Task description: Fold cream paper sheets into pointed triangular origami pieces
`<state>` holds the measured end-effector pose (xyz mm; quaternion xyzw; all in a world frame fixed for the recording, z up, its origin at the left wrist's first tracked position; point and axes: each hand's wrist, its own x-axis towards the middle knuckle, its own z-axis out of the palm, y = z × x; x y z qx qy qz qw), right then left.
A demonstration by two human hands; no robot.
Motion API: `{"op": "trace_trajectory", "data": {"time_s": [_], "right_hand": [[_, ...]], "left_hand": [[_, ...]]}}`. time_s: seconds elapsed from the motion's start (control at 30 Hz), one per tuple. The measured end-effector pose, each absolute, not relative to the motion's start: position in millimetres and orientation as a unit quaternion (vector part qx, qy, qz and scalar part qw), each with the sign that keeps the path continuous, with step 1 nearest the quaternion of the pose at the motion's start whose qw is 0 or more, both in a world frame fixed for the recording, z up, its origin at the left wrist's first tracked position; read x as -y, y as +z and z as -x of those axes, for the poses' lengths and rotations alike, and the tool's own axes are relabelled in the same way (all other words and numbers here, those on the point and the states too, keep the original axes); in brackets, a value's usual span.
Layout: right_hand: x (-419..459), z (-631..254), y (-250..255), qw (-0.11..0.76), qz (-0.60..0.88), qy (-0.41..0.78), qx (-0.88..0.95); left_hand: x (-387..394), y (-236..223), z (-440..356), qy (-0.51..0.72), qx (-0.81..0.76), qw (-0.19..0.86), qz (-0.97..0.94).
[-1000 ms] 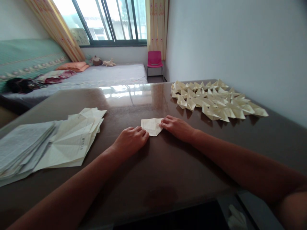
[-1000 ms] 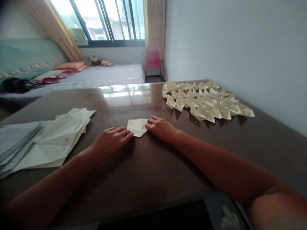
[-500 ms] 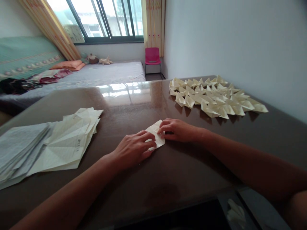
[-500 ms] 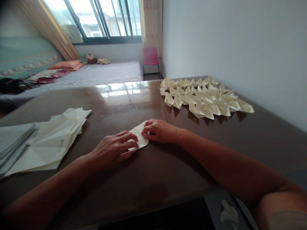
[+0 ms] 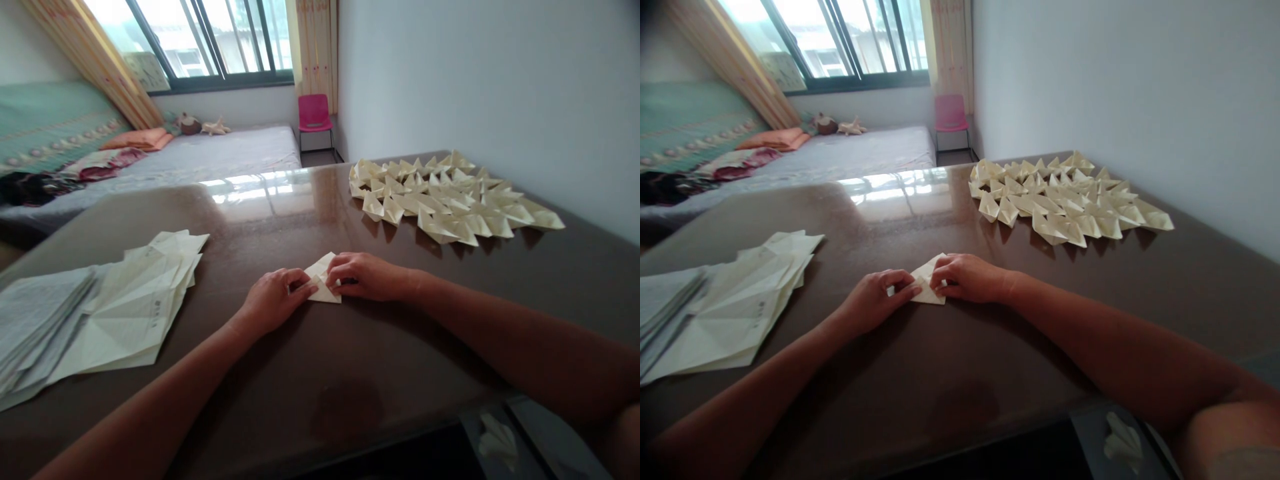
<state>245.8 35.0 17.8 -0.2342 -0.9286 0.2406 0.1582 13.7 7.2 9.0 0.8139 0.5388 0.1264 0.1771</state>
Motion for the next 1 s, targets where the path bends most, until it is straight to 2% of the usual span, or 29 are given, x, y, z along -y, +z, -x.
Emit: {"op": "trace_trajectory", "data": {"time_s": [0.4,0.63,0.83,1.0], "right_hand": [[-32,-248,24,0.145,0.274,0.222,0.925],[-34,-254,29,0.123,0.177,0.200,0.956],[-30,-259,36,0.076,0.144,0.143,0.976],[-22,-247,34,0.065,0.196,0.068,0.976]], "left_hand": [[-10,16,-19,0.060,-0.563,0.134,-0.813],[-9,17,-20,0.055,-0.568,0.131,-0.811],[-6,14,-22,0.074,-0.565,0.097,-0.816],[-2,9,-25,0.072,-0.550,0.043,-0.831]]}}
